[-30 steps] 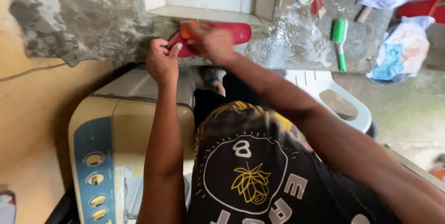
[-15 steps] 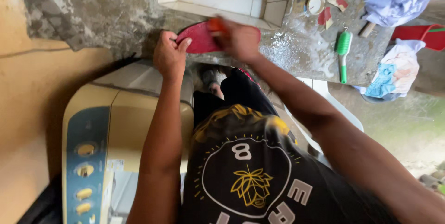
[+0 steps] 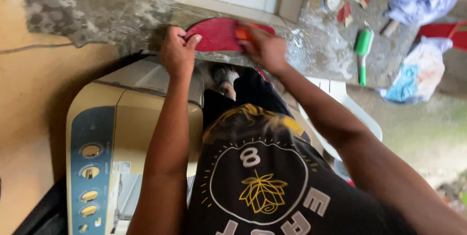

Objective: The person washes two red insoles in a sink using a brush and water, then scrubs a pair of white and green sneakers with a brush and wipes them with a cloth.

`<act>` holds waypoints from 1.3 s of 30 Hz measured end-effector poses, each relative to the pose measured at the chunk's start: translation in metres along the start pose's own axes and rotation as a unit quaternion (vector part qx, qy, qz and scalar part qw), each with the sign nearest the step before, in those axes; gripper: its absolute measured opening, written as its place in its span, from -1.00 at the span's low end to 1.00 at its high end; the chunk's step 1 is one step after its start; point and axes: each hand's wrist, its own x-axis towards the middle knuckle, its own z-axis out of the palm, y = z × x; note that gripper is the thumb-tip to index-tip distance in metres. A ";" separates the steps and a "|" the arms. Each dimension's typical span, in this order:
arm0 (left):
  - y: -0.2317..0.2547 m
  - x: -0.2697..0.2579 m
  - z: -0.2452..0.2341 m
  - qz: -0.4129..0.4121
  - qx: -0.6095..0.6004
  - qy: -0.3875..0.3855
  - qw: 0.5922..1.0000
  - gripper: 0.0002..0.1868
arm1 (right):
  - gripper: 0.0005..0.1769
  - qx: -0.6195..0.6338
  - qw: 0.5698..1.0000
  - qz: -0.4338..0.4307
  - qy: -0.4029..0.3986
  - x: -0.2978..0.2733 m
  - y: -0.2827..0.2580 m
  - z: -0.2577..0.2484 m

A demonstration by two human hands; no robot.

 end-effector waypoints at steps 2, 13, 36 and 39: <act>0.003 0.002 0.001 0.004 -0.003 0.009 1.000 -0.51 | -0.49 0.001 0.999 0.025 0.031 0.004 0.016 -0.010; 0.001 -0.001 -0.001 0.009 0.001 0.013 1.000 -0.52 | -0.25 0.016 0.998 0.055 0.027 0.011 0.009 0.001; 0.097 -0.013 0.039 0.241 0.074 -0.067 0.965 -0.70 | -0.56 0.446 0.828 0.249 0.231 -0.066 0.081 -0.066; 0.140 -0.002 0.077 0.306 0.095 -0.208 0.924 -0.45 | -0.55 0.455 0.817 0.283 0.214 -0.049 0.074 -0.061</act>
